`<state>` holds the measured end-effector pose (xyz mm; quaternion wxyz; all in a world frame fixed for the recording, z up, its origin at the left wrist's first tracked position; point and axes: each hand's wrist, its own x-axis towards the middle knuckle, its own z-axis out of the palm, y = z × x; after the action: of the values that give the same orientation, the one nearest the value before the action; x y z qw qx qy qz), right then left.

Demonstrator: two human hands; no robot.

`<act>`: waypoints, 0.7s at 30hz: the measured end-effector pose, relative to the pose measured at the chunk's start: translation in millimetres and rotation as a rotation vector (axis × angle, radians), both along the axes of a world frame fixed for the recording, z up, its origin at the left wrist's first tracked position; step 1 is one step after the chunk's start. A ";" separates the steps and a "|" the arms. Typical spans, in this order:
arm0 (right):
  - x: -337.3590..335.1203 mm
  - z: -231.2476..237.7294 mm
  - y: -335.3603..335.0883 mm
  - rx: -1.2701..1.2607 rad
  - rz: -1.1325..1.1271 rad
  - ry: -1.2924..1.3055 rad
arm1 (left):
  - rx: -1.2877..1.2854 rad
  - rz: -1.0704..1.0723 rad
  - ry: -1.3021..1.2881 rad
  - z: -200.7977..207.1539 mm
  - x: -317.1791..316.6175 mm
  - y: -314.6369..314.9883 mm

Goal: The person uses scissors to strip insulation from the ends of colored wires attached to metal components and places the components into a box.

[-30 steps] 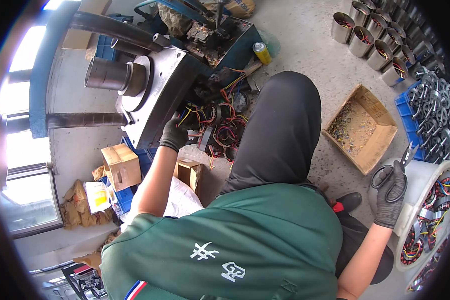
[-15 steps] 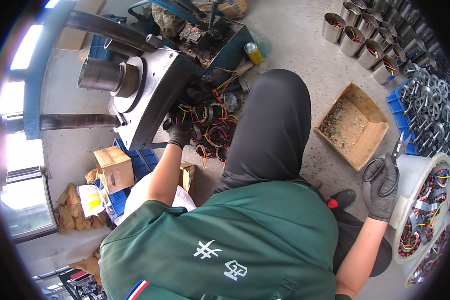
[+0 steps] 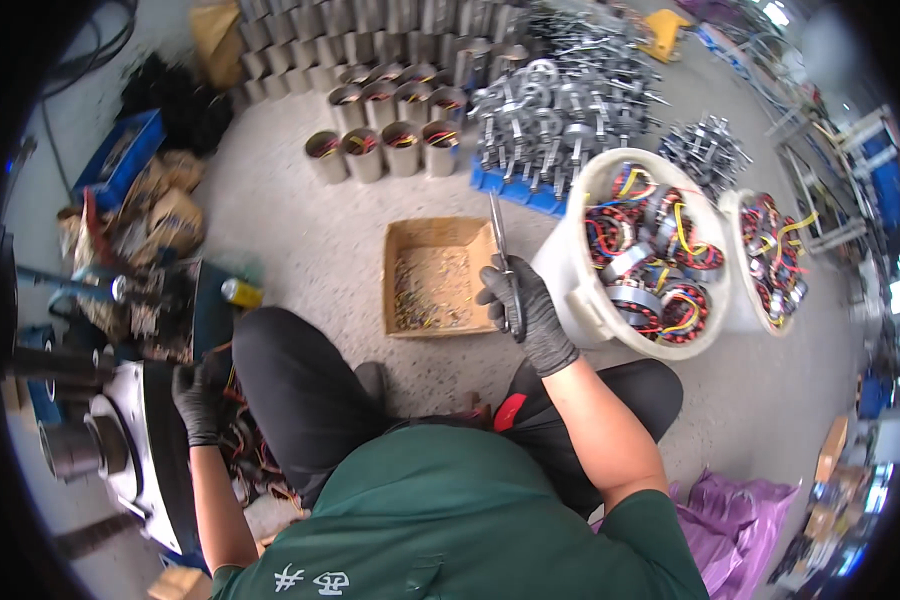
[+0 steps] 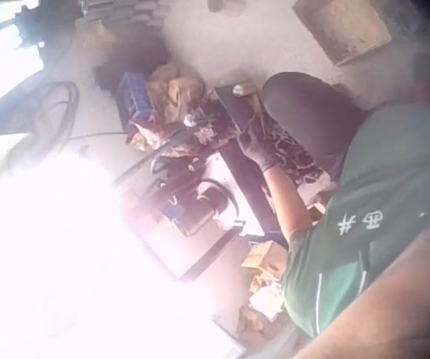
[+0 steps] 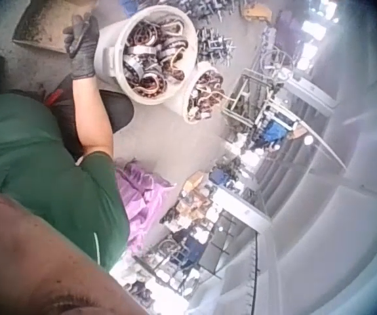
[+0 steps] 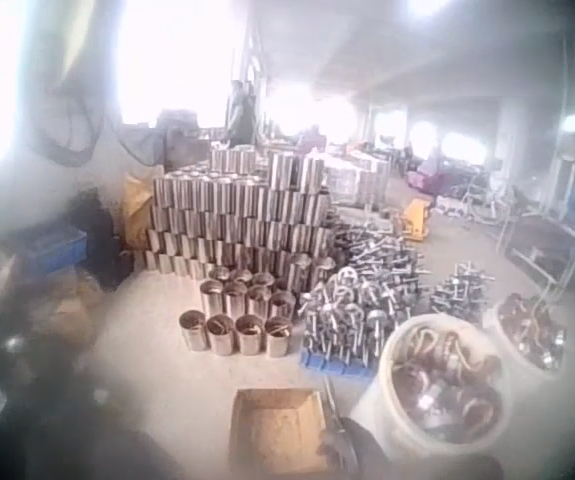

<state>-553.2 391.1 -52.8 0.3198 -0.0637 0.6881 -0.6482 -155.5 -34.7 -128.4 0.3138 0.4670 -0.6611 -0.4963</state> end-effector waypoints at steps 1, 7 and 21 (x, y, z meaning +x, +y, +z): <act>-1.3 12.0 1.4 -0.006 -0.021 0.010 | -0.510 -0.163 -0.034 26.9 -33.7 -2.9; -57.6 72.3 48.7 0.042 -0.133 0.337 | -0.056 -0.455 0.539 148.8 -221.5 68.3; -159.6 86.9 130.6 0.922 0.833 0.863 | 0.345 -0.856 0.201 44.9 -347.8 197.0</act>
<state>-712.9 521.8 34.1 0.2347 -0.4262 0.8728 -0.0379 -503.2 162.3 -83.5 0.0612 0.1472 -0.6685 -0.7264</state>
